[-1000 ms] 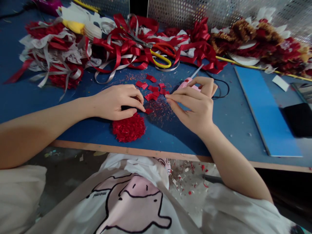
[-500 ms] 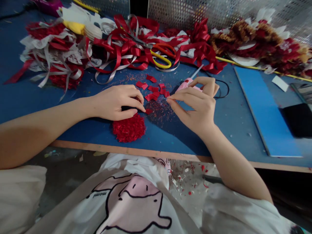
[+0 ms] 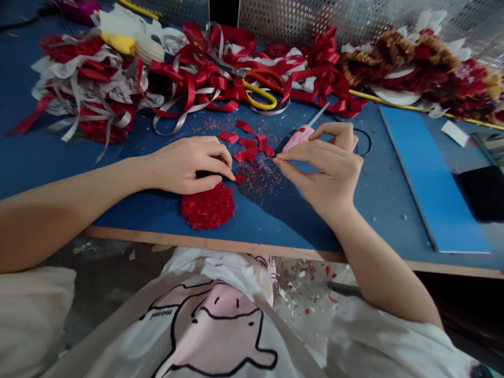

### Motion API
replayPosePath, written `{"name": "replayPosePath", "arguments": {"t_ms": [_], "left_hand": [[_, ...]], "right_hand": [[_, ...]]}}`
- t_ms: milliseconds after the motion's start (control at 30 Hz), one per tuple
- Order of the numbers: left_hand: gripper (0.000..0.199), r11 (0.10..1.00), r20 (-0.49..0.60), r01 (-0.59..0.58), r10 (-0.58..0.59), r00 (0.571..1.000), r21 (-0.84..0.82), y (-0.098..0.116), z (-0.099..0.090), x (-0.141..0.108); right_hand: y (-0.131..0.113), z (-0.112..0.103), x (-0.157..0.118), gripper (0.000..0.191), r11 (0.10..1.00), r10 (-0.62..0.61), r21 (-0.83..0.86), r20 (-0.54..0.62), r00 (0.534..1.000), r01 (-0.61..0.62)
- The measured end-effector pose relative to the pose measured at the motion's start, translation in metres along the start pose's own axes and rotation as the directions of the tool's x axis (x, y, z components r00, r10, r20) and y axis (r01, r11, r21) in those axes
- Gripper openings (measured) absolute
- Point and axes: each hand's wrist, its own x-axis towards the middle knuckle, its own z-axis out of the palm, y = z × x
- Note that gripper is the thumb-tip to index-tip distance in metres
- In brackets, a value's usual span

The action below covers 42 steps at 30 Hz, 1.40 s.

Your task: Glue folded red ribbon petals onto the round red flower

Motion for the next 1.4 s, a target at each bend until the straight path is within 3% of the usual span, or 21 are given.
{"name": "replayPosePath", "arguments": {"t_ms": [267, 400, 600, 767, 933, 1400], "left_hand": [[0.032, 1.0, 0.01, 0.017, -0.017, 1.0, -0.019, 0.0, 0.0, 0.0], [0.032, 1.0, -0.005, 0.001, -0.001, 1.0, -0.022, 0.0, 0.0, 0.0], [0.031, 1.0, -0.005, 0.008, -0.008, 1.0, -0.02, -0.001, 0.001, 0.0], [0.031, 1.0, -0.002, 0.009, -0.009, 1.0, -0.007, -0.002, 0.001, 0.0], [0.032, 1.0, -0.005, 0.0, 0.0, 1.0, -0.006, -0.001, 0.001, 0.0], [0.032, 1.0, -0.031, -0.018, 0.018, 0.999, 0.001, -0.002, 0.003, 0.0]], "right_hand": [[-0.005, -0.002, 0.0, 0.009, 0.999, -0.035, 0.024, -0.047, 0.998, 0.036], [-0.006, -0.001, 0.0, 0.016, 0.997, 0.001, 0.074, 0.028, 1.0, -0.003], [-0.006, 0.005, -0.002, 0.001, 1.0, 0.008, 0.021, 0.086, 0.996, -0.009], [-0.011, 0.01, -0.003, 0.004, 0.994, -0.106, -0.02, 0.078, 0.991, 0.107], [-0.016, 0.01, -0.006, 0.015, 0.987, -0.152, -0.025, 0.203, 0.967, 0.161], [-0.019, 0.024, -0.016, 0.01, 0.988, -0.102, -0.068, 0.401, 0.91, 0.141]]}}
